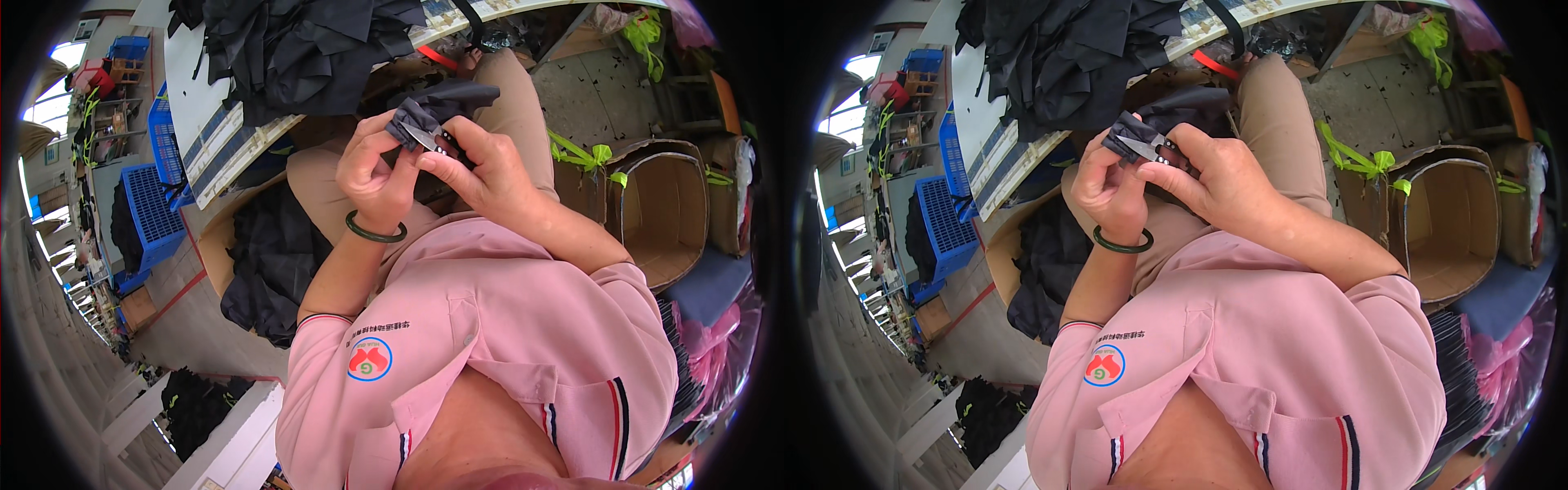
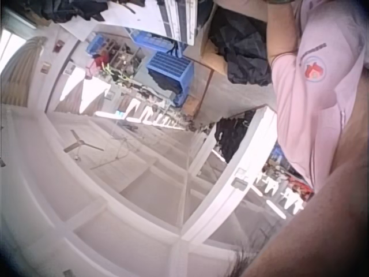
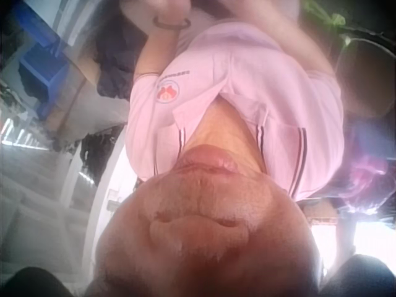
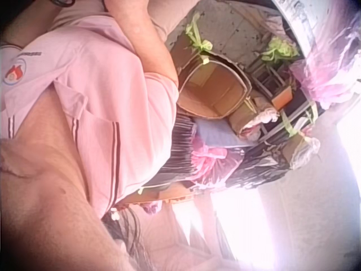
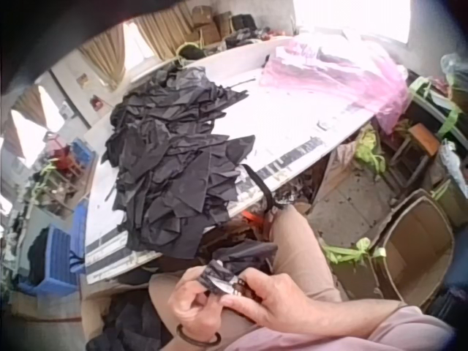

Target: The person sits on the floor and uses scissors to trim the edges of black fabric pieces. They pick up individual pieces from a pile, cut the edges, and place the trimmed pieces back onto the pile.

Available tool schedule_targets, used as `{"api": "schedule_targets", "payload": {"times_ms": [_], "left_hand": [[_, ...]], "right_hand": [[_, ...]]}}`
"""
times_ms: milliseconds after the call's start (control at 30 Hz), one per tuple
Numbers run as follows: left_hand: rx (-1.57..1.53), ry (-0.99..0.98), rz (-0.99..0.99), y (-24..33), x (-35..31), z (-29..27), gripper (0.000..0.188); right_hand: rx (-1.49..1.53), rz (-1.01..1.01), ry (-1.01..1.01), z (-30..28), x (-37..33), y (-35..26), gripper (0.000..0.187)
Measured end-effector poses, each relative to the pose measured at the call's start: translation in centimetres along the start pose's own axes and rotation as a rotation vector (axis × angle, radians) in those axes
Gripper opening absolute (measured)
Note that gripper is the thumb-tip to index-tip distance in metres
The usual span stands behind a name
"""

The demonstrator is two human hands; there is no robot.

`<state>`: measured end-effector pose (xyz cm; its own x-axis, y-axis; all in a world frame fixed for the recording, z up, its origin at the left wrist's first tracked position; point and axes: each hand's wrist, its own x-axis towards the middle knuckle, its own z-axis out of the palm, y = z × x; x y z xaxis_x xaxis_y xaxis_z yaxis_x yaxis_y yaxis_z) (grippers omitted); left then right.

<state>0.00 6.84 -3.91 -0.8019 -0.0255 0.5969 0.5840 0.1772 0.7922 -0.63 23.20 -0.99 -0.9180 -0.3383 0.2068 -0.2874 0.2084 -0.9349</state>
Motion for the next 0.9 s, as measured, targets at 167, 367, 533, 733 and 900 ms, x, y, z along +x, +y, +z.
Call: {"api": "schedule_targets", "payload": {"times_ms": [167,367,533,733,900], "left_hand": [[0.027,0.011,0.012,0.04,-0.02,0.16,0.020],[0.036,0.009,0.009,0.02,-0.04,0.27,0.019],[0.026,0.077,-0.017,0.66,0.21,0.79,0.017],[0.007,0.033,-0.026,0.27,-0.14,0.43,0.019],[-0.002,-0.034,0.023,-0.13,-0.13,0.17,0.019]], "right_hand": [[-0.038,-0.005,0.002,0.03,0.00,0.13,0.037],[-0.059,-0.003,0.007,-0.12,-0.11,0.13,0.036],[-0.065,0.029,-0.004,-0.16,-0.21,0.09,0.035],[-0.032,0.005,0.030,-0.01,-0.30,0.27,0.035],[0.013,0.021,0.015,-0.26,-0.30,-0.01,0.037]]}}
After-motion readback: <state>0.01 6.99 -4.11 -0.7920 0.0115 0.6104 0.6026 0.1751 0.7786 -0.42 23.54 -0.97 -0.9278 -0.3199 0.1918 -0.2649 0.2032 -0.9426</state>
